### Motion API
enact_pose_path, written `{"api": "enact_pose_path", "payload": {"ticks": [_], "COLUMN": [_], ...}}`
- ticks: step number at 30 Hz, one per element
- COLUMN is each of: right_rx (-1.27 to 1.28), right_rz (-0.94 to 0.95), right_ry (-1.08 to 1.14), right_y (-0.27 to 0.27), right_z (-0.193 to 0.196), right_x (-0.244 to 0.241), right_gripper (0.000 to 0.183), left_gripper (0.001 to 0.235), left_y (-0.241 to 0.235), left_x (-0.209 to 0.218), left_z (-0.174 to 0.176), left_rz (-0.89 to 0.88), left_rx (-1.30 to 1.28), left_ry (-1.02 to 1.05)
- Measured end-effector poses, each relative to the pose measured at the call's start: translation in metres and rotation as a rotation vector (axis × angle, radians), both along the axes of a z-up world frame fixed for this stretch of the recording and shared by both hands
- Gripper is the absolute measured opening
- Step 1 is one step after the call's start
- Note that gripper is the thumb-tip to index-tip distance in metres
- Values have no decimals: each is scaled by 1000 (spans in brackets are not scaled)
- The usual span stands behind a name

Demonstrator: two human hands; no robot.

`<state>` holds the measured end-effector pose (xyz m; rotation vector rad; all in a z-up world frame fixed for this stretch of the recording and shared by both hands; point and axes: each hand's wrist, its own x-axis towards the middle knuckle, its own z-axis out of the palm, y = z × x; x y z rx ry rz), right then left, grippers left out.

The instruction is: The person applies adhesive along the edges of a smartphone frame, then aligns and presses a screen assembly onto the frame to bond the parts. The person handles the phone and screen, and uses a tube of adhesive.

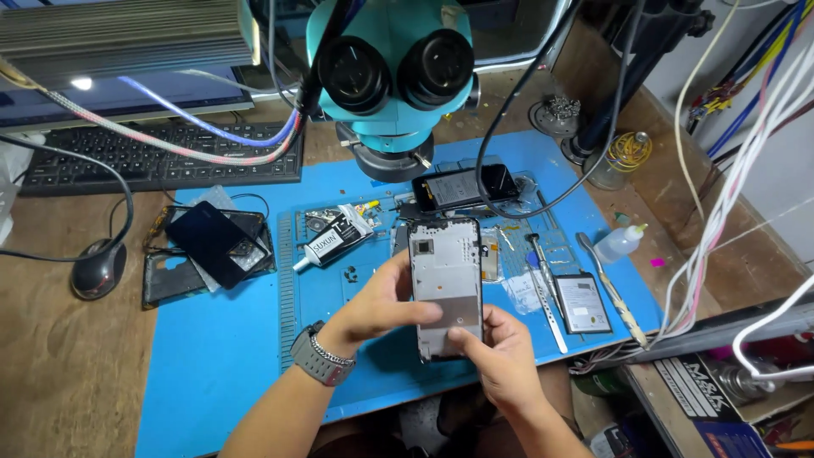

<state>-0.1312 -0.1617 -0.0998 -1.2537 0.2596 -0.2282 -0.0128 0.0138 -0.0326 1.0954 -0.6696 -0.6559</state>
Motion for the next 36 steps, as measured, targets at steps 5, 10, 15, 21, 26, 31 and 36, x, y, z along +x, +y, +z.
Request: {"api": "enact_pose_path", "payload": {"ticks": [5,10,15,21,26,31,36], "right_rx": [191,307,320,466,682,698,598], "right_rz": [111,218,215,477,308,199,431], "right_ry": [13,80,237,-122,36,122,-58], "right_y": [0,1,0,-27,-46,-42,-37], "right_z": [10,30,41,-20,-75,-77,-54], "right_x": [-20,-40,-49,-17,5,4,3], "right_gripper": [38,47,52,52,46,36,27], "left_gripper": [67,47,55,71,103,104,102], "left_y": [18,21,19,21,27,32,35], "left_x": [11,7,3,14,27,29,32], "left_z": [-7,-18,-21,-20,-21,-15,-15], "left_rz": [-278,-303,-316,-324,-232,-289,-387], "left_rx": [-377,-365,-316,-388,-339,-276,-276], "left_ry": [-37,23,28,125,69,103,54]}}
